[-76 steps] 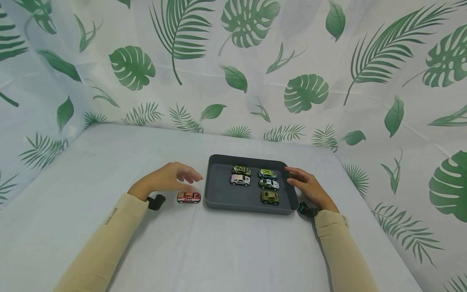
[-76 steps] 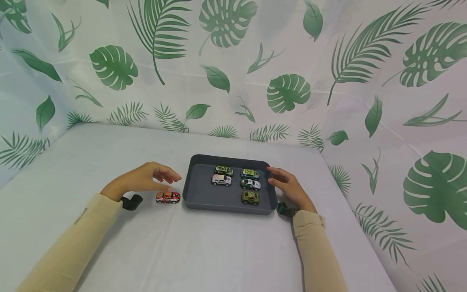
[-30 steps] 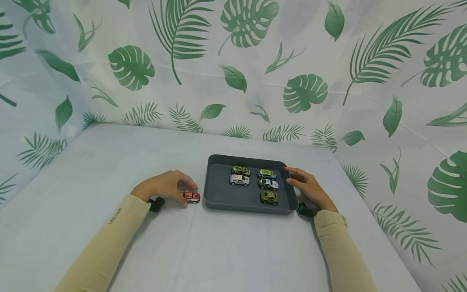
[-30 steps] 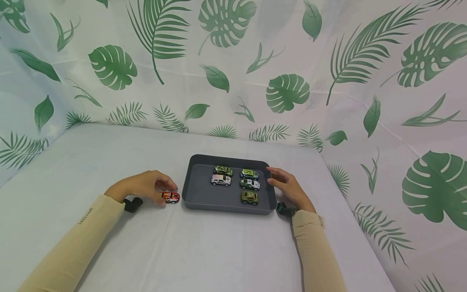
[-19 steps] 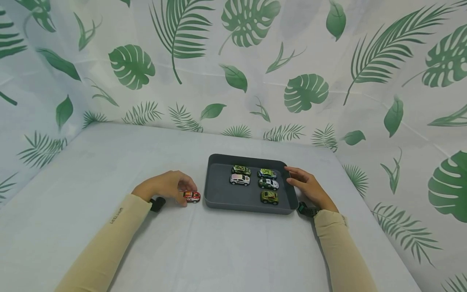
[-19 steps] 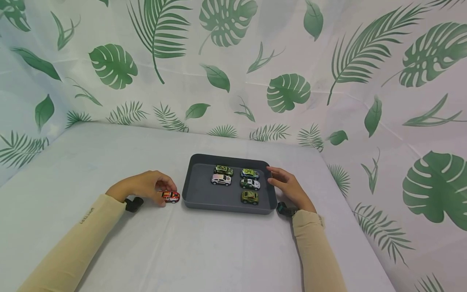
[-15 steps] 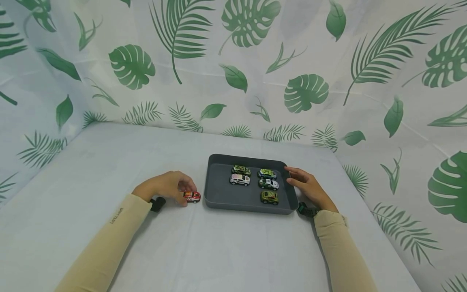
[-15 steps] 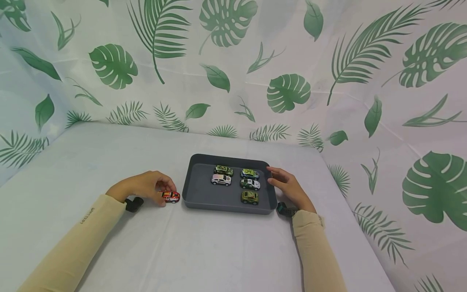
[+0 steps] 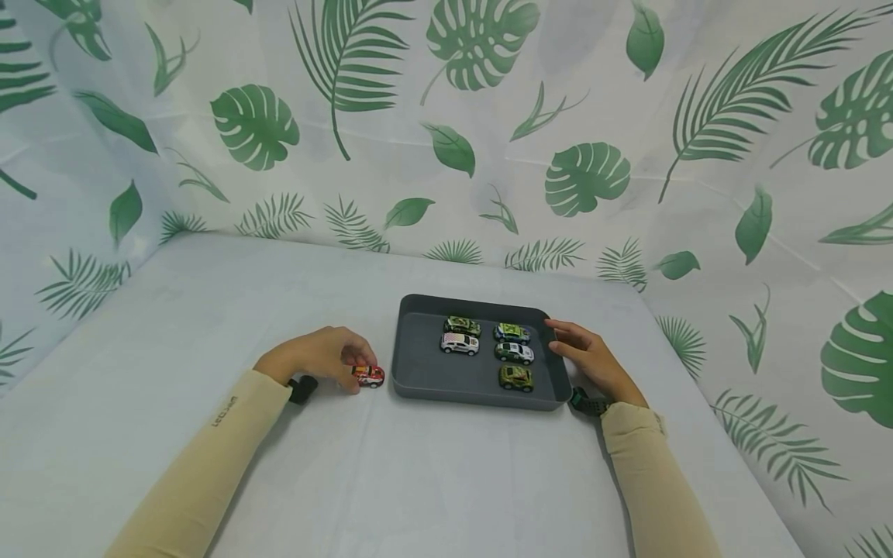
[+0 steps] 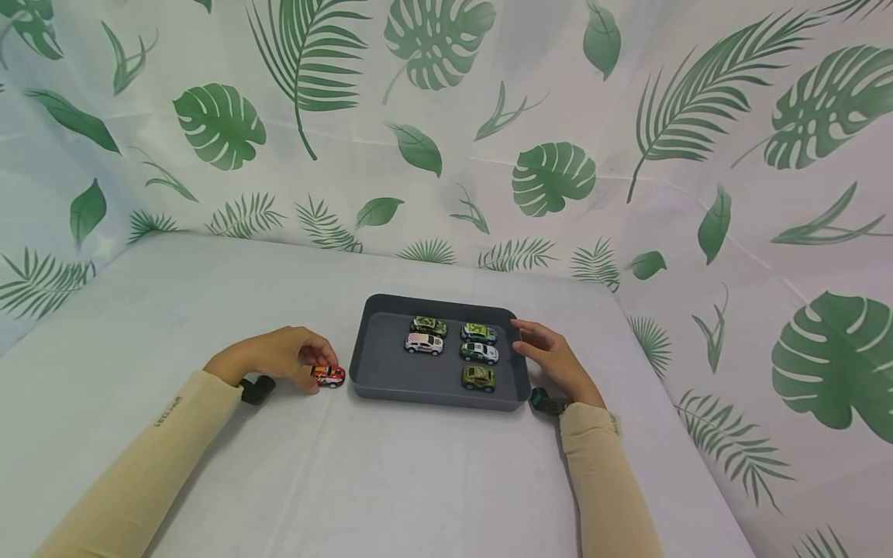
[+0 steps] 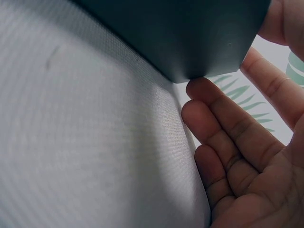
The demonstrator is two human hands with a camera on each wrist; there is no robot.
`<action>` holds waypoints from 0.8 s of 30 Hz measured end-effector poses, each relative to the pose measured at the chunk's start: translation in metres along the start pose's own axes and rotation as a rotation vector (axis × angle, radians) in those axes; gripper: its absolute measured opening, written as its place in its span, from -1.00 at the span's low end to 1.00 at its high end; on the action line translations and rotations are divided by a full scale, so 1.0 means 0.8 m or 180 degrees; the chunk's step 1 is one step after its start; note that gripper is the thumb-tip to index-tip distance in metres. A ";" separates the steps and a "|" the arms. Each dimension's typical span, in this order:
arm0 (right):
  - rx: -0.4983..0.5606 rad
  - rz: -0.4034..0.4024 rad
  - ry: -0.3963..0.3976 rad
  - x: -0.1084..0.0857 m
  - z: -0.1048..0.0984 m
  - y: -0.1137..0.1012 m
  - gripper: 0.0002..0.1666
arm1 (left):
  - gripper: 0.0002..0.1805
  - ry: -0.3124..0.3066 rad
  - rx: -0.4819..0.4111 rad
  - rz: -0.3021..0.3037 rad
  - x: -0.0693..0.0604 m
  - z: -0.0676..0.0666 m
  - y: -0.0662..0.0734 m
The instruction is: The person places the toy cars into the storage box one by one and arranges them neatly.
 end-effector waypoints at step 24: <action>-0.0053 -0.0024 0.0014 0.001 -0.001 0.002 -0.31 | -0.64 0.0068 0.0162 0.0035 -0.004 -0.011 -0.001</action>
Point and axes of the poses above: each hand's wrist, its own x-axis towards the middle knuckle, its own z-axis out of the palm, y = z × x, the point moved 5 cm from there along x, towards the middle knuckle, and after that the axes turned 1 degree about -z, right-handed, at the moved point
